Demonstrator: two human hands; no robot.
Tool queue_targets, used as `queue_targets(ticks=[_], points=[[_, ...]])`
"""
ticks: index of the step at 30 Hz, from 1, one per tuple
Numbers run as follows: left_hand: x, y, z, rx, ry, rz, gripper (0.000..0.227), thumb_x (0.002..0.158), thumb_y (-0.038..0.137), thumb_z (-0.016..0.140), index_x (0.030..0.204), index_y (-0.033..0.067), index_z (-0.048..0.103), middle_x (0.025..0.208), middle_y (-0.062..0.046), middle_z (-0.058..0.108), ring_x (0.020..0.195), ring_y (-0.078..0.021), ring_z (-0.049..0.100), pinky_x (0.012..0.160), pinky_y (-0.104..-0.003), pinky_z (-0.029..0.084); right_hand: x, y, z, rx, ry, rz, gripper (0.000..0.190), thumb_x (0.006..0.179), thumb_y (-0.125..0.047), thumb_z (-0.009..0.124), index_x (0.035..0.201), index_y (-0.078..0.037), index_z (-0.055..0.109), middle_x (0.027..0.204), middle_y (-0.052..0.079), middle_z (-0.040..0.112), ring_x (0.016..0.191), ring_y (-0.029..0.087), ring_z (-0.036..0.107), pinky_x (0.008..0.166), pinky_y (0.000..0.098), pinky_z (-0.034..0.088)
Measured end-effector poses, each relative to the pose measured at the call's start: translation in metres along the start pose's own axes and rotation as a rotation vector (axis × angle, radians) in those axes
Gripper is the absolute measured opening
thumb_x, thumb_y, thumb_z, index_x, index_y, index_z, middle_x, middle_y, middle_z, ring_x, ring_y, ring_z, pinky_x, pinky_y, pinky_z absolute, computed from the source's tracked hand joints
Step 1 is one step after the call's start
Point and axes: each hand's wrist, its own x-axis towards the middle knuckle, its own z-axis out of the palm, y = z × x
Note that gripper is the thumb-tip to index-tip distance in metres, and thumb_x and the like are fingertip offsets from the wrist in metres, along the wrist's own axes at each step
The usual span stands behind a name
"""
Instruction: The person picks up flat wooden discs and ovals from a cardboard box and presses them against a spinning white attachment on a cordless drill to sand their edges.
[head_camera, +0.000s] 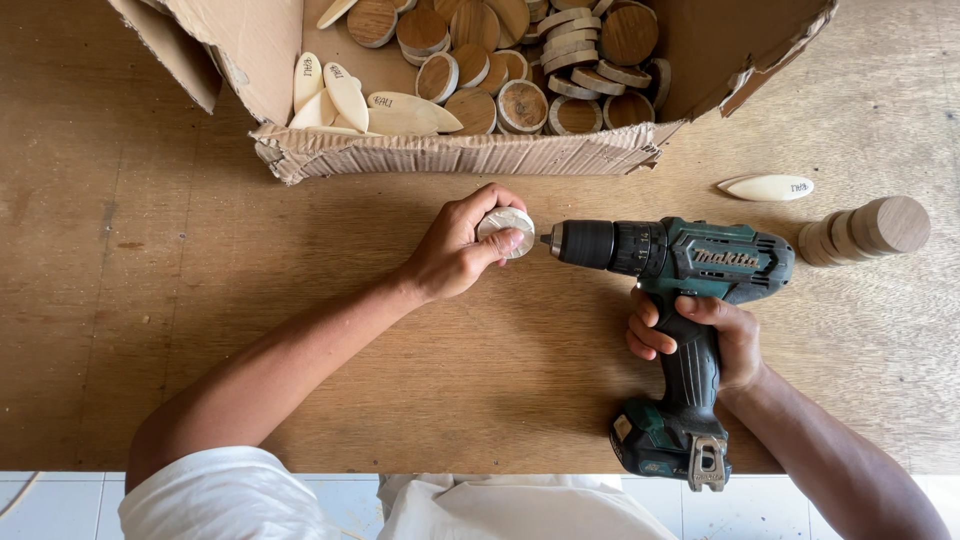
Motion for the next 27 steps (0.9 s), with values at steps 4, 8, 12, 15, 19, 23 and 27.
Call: queue_targets(ticks=[4,8,12,15,19,23,27], points=[[-0.001,0.005,0.001,0.017,-0.018,0.011,0.018,0.083,0.012,0.054,0.097,0.0012,0.053,0.073,-0.01,0.052,0.058,-0.0131,0.055,0.049,-0.024,0.049,0.001,-0.001,0.002,0.019,-0.006,0.014,0.029,0.078,-0.023,0.044,0.084,0.005,0.044,0.055,0.007,0.041,0.062,0.024,0.044,0.063,0.0338,0.035],[0.0,0.006,0.002,0.01,-0.033,-0.002,0.018,0.083,0.011,0.053,0.098,0.0009,0.051,0.073,-0.01,0.052,0.058,-0.0126,0.054,0.05,-0.024,0.049,0.002,0.0,0.0,0.013,-0.011,0.014,0.029,0.078,-0.023,0.044,0.084,0.005,0.044,0.055,0.007,0.041,0.062,0.025,0.044,0.063,0.034,0.035],[0.001,0.006,0.005,-0.053,-0.004,-0.037,0.02,0.084,0.014,0.051,0.099,0.0016,0.05,0.072,-0.008,0.051,0.059,-0.0115,0.053,0.051,-0.023,0.047,0.003,0.0,0.002,-0.003,-0.01,0.008,0.03,0.078,-0.024,0.046,0.083,0.005,0.044,0.054,0.007,0.041,0.06,0.024,0.044,0.062,0.0339,0.035],[0.0,0.006,0.008,-0.088,0.019,-0.061,0.019,0.085,0.016,0.049,0.099,0.0031,0.048,0.072,-0.008,0.049,0.057,-0.0115,0.052,0.049,-0.023,0.045,0.003,0.0,0.002,0.012,-0.018,0.008,0.029,0.078,-0.023,0.044,0.085,0.005,0.044,0.055,0.007,0.042,0.062,0.025,0.044,0.064,0.0344,0.034],[0.0,0.004,0.007,-0.088,0.032,-0.066,0.019,0.084,0.017,0.05,0.099,0.0039,0.049,0.072,-0.008,0.049,0.057,-0.0122,0.052,0.049,-0.023,0.045,0.003,-0.001,0.002,0.003,-0.022,0.007,0.03,0.078,-0.024,0.044,0.085,0.005,0.044,0.055,0.007,0.042,0.063,0.025,0.044,0.065,0.0349,0.035],[-0.001,-0.005,0.004,-0.126,0.078,-0.056,0.022,0.085,0.018,0.05,0.1,0.0036,0.047,0.072,-0.009,0.05,0.057,-0.0131,0.052,0.05,-0.023,0.044,0.002,-0.001,0.001,0.0,-0.006,0.005,0.03,0.078,-0.024,0.044,0.086,0.005,0.044,0.055,0.007,0.042,0.064,0.025,0.044,0.064,0.0346,0.034],[0.001,0.008,-0.013,-0.17,0.182,0.0,0.023,0.086,0.019,0.048,0.101,0.0026,0.044,0.076,-0.011,0.05,0.061,-0.0143,0.052,0.053,-0.023,0.046,0.002,-0.004,0.004,0.029,0.016,-0.009,0.033,0.078,-0.024,0.045,0.09,0.007,0.045,0.057,0.007,0.044,0.066,0.023,0.046,0.066,0.0337,0.034]])
